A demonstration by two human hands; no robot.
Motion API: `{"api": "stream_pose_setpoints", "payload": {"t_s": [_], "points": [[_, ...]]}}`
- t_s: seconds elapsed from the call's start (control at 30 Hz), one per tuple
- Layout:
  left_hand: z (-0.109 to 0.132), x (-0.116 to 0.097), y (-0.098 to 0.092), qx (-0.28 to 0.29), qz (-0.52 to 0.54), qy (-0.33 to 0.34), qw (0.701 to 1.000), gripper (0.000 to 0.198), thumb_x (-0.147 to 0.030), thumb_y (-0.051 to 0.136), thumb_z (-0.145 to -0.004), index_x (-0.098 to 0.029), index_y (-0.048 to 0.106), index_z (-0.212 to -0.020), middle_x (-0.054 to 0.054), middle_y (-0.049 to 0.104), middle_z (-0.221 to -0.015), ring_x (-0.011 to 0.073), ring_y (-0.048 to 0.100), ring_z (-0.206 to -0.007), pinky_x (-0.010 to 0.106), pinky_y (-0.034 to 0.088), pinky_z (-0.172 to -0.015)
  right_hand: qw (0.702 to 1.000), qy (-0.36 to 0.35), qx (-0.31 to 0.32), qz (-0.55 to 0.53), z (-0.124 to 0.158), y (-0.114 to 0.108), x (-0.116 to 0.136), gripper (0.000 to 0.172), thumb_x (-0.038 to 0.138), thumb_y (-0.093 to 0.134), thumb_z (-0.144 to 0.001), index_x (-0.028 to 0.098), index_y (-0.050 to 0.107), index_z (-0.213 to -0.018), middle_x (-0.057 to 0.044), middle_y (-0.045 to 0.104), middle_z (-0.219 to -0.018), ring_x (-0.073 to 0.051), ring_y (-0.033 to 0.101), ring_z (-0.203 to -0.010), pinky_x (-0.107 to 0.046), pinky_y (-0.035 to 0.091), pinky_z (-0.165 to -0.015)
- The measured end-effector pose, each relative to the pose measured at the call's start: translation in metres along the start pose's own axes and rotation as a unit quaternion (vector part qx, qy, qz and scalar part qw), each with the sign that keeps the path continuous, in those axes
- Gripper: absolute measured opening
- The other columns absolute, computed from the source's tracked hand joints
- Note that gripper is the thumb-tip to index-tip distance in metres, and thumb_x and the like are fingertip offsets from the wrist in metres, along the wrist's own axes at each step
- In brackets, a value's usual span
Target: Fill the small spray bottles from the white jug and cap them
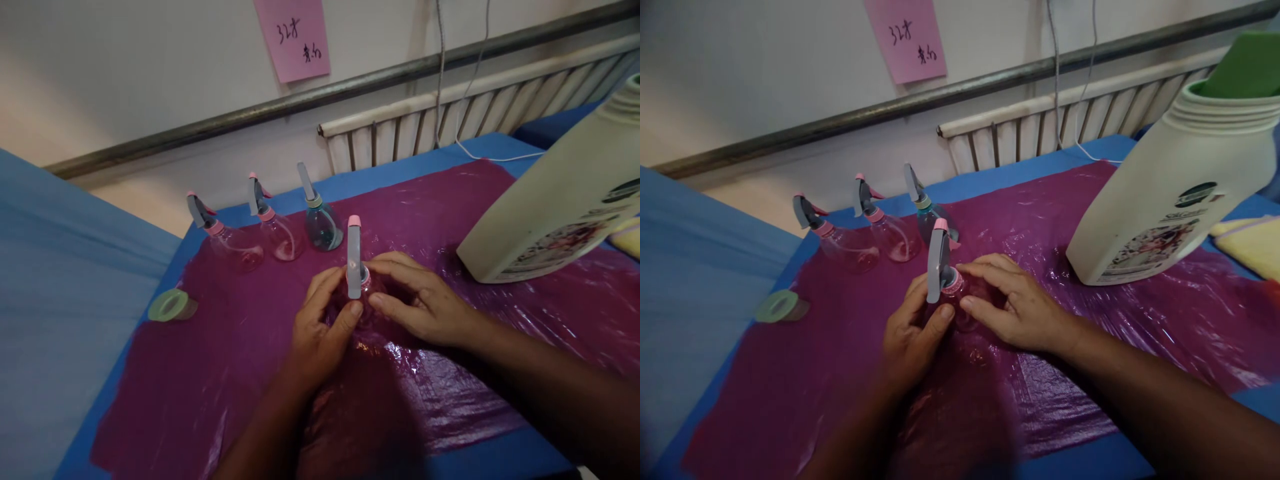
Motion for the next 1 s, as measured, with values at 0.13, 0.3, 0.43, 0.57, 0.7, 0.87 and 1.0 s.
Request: {"api": "stream_pose_setpoints", "payload": {"t_s": [0.13,0.3,0.43,0.57,0.7,0.87,1.0], "points": [[-0.002,0.003,0.003,0.017,0.026,-0.015,0.999,0.037,-0.037,0.073,-0.109,-0.028,0.076,-0.145,0.012,0.074,-0.145,0.0305,0.073,-0.135,0.052,0.062,-0.12,1.0,-0.002,0.007,-0.006,-0.002,0.001,0.0,0.044,0.03,0.074,-0.107,0.032,0.069,-0.151,-0.01,0.073,-0.14,-0.027,0.072,-0.13,-0.055,0.063,-0.113],[-0.003,0.007,0.006,0.035,0.059,-0.036,0.997,0.041,-0.036,0.07,-0.109,-0.027,0.072,-0.149,0.013,0.073,-0.144,0.0307,0.072,-0.134,0.052,0.06,-0.121,1.0,-0.005,0.013,-0.022,-0.004,0.002,0.0,0.043,0.031,0.075,-0.107,0.031,0.068,-0.15,-0.01,0.072,-0.14,-0.026,0.071,-0.13,-0.054,0.062,-0.115],[-0.007,0.008,0.008,0.04,0.075,-0.027,0.996,0.04,-0.037,0.072,-0.106,-0.027,0.073,-0.145,0.012,0.071,-0.143,0.0302,0.071,-0.132,0.05,0.061,-0.117,0.999,-0.002,0.032,-0.031,-0.004,0.005,-0.001,0.046,0.03,0.073,-0.108,0.032,0.066,-0.154,-0.01,0.071,-0.142,-0.025,0.068,-0.133,-0.053,0.059,-0.118],[-0.01,0.01,0.009,0.038,0.082,-0.028,0.996,0.04,-0.039,0.073,-0.105,-0.026,0.072,-0.143,0.011,0.07,-0.141,0.0298,0.071,-0.129,0.047,0.062,-0.113,0.999,-0.008,0.017,-0.027,-0.004,0.004,-0.001,0.043,0.03,0.075,-0.107,0.03,0.067,-0.149,-0.01,0.073,-0.139,-0.025,0.07,-0.129,-0.052,0.06,-0.114],[-0.009,0.011,0.012,0.046,0.096,-0.046,0.993,0.041,-0.041,0.071,-0.105,-0.025,0.07,-0.143,0.012,0.071,-0.138,0.0308,0.071,-0.128,0.047,0.062,-0.112,1.0,-0.013,0.006,-0.018,-0.004,0.004,-0.001,0.039,0.03,0.077,-0.105,0.029,0.067,-0.144,-0.009,0.075,-0.135,-0.025,0.072,-0.124,-0.05,0.061,-0.11],[-0.006,0.01,0.013,0.041,0.11,-0.078,0.99,0.044,-0.042,0.072,-0.105,-0.024,0.068,-0.145,0.012,0.071,-0.139,0.0322,0.069,-0.13,0.049,0.059,-0.114,1.0,-0.019,0.002,-0.016,-0.003,0.003,-0.003,0.04,0.033,0.077,-0.106,0.029,0.067,-0.145,-0.01,0.076,-0.138,-0.026,0.072,-0.128,-0.051,0.06,-0.111],[-0.005,0.01,0.013,0.036,0.11,-0.101,0.988,0.045,-0.041,0.074,-0.105,-0.024,0.068,-0.146,0.011,0.07,-0.141,0.0317,0.067,-0.133,0.049,0.054,-0.119,0.999,-0.042,-0.009,-0.004,-0.002,0.001,-0.001,0.041,0.034,0.079,-0.106,0.029,0.067,-0.145,-0.009,0.078,-0.136,-0.026,0.073,-0.126,-0.051,0.06,-0.11]]}}
Point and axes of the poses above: each hand's wrist, its own z-axis away from the middle knuckle, its own y-axis out of the palm, x = y × z, the point moved 6 cm from there along -z, towards the middle knuckle
